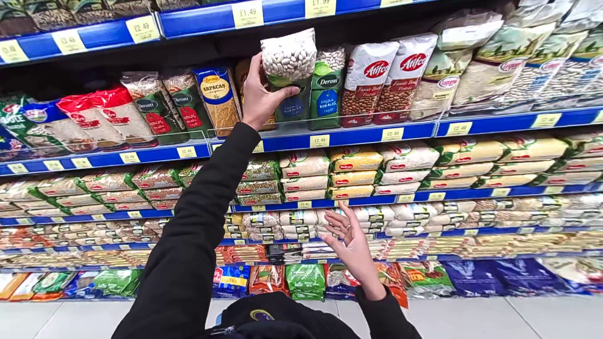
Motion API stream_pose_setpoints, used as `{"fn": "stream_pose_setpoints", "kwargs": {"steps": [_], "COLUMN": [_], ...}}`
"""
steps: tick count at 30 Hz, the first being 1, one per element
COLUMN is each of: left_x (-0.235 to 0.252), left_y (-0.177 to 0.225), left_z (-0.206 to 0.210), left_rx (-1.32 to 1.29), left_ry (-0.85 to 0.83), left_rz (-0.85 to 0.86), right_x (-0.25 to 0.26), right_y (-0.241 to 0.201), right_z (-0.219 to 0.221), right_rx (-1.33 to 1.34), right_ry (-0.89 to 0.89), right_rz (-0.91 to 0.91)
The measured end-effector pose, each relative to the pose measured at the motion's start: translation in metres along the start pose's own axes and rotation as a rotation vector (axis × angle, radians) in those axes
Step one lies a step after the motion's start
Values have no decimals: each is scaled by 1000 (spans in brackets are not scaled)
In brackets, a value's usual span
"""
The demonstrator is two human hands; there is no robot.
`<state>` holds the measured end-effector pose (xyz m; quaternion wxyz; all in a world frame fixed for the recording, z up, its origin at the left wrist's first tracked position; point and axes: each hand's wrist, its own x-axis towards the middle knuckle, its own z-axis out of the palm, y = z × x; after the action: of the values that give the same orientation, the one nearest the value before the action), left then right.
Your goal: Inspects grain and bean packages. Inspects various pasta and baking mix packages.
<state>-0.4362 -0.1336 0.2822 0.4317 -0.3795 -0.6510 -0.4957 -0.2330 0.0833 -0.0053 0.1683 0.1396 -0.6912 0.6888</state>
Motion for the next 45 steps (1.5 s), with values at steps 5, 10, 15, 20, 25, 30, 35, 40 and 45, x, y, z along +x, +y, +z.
{"fn": "stream_pose_setpoints", "kwargs": {"steps": [5,10,15,20,25,30,35,40,45], "left_x": [17,20,23,27,21,15,8,-1,-7], "left_y": [-15,-38,-43,-26,-19,-25,-17,-13,-7], "left_z": [1,8,15,12,13,11,12,12,10], "left_rx": [95,102,157,567,615,479,518,642,678], "left_ry": [21,-78,-127,-223,-214,-164,-214,-193,-205], "left_rz": [-201,-279,-339,-398,-335,-369,-365,-273,-269], "right_x": [1,2,1,0,-5,-12,-18,-25,-29], "right_y": [6,7,8,10,9,10,8,7,4], "right_z": [3,4,7,9,8,7,6,2,0], "right_rx": [48,80,101,112,131,133,122,118,119], "right_ry": [0,-12,-44,-70,-96,-109,-121,-114,-110], "right_rz": [56,84,101,112,129,132,144,134,144]}}
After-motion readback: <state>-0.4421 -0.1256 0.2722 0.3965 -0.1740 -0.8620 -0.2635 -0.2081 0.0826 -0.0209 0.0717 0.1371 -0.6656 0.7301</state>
